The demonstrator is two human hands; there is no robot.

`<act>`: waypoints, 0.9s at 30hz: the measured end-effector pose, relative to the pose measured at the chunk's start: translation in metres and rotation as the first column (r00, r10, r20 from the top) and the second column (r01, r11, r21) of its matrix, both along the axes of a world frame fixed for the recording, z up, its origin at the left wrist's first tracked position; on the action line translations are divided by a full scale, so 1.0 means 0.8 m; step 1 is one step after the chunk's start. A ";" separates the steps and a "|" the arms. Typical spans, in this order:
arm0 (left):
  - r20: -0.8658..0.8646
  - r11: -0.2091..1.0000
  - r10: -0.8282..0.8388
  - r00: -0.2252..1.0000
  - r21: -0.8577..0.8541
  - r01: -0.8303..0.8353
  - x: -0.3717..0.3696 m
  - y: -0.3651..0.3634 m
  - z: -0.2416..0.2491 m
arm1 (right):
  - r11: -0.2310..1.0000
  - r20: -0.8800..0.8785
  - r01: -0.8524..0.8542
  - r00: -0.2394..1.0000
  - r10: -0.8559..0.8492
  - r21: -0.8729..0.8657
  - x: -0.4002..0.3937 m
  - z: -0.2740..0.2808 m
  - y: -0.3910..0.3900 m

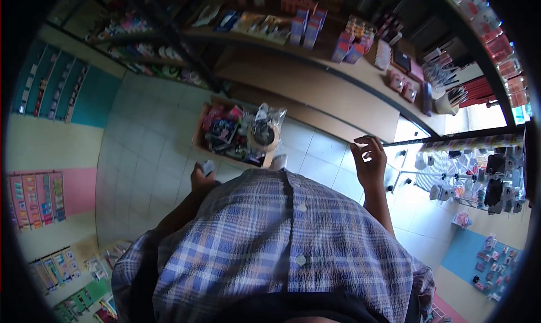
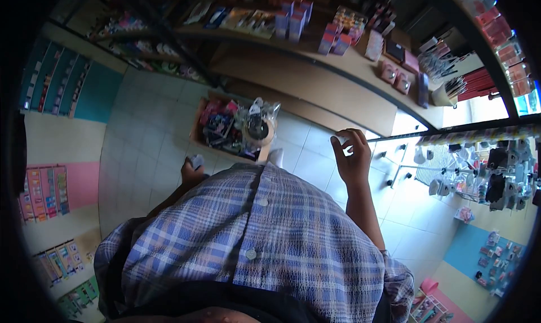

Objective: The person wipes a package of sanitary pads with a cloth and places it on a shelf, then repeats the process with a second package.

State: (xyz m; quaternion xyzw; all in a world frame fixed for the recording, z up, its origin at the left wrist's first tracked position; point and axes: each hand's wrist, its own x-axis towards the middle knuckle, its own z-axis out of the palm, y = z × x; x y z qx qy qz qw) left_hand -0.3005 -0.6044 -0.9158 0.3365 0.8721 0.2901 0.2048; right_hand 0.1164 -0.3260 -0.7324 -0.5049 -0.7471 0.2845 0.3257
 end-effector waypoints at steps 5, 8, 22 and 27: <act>-0.110 0.877 -0.143 0.984 -0.475 0.075 -0.073 -0.270 -0.099 | 0.969 0.096 0.061 0.995 -0.038 -0.241 0.020 -0.092 -0.038; -0.038 0.546 -0.604 0.796 -0.748 0.379 -0.101 -0.332 -0.097 | 0.911 0.322 0.105 0.946 0.033 -0.399 0.067 -0.205 -0.069; 0.349 0.840 -0.116 0.930 -0.465 0.280 -0.121 -0.111 -0.003 | 0.328 0.520 0.433 0.816 0.252 -0.839 0.144 -0.314 -0.340; 0.257 0.704 -0.381 0.888 -0.542 0.459 -0.276 -0.122 -0.083 | 0.258 0.671 0.622 0.712 0.206 -0.739 0.071 -0.448 -0.297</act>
